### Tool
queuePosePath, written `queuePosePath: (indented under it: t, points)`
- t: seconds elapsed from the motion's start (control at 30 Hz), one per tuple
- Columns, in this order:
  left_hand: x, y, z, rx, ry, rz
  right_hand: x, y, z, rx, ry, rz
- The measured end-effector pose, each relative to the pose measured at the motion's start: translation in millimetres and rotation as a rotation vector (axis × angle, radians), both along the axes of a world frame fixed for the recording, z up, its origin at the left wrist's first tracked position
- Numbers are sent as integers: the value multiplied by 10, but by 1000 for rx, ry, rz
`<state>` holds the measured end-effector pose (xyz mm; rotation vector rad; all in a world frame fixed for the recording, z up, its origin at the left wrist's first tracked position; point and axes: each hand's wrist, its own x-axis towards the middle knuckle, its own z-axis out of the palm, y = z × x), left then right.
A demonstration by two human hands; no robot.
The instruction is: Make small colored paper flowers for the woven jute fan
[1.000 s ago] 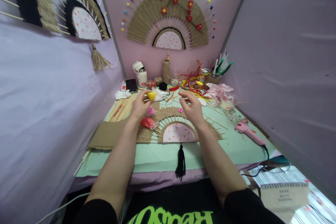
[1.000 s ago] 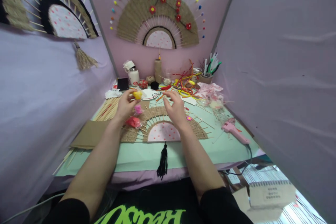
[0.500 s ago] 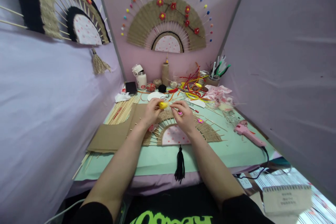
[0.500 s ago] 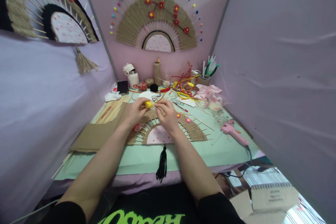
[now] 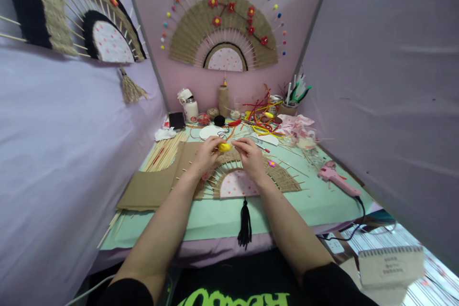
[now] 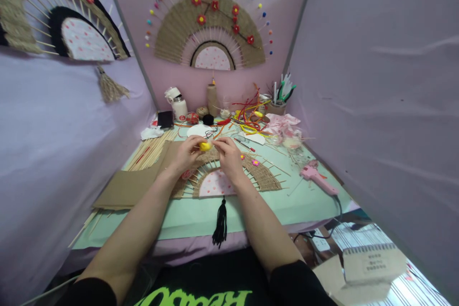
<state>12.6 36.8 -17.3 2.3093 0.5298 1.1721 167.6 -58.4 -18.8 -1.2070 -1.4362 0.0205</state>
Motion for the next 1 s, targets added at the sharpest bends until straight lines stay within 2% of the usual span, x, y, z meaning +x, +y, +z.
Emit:
queuePosePath:
  t: [0.27,0.47,0.63,1.0]
  points:
    - [-31,13,7,-11,98,-10,101,15,-42,-96,23,97]
    - [-23,5,6,34,109,-20,123,8,-31,-122,-21,87]
    - [-15,-16,11,-33,119,-21,96,-23,12,-140,-32,99]
    - [8,-77,33,-83,133,-9,30,-49,57,-69,-168,-3]
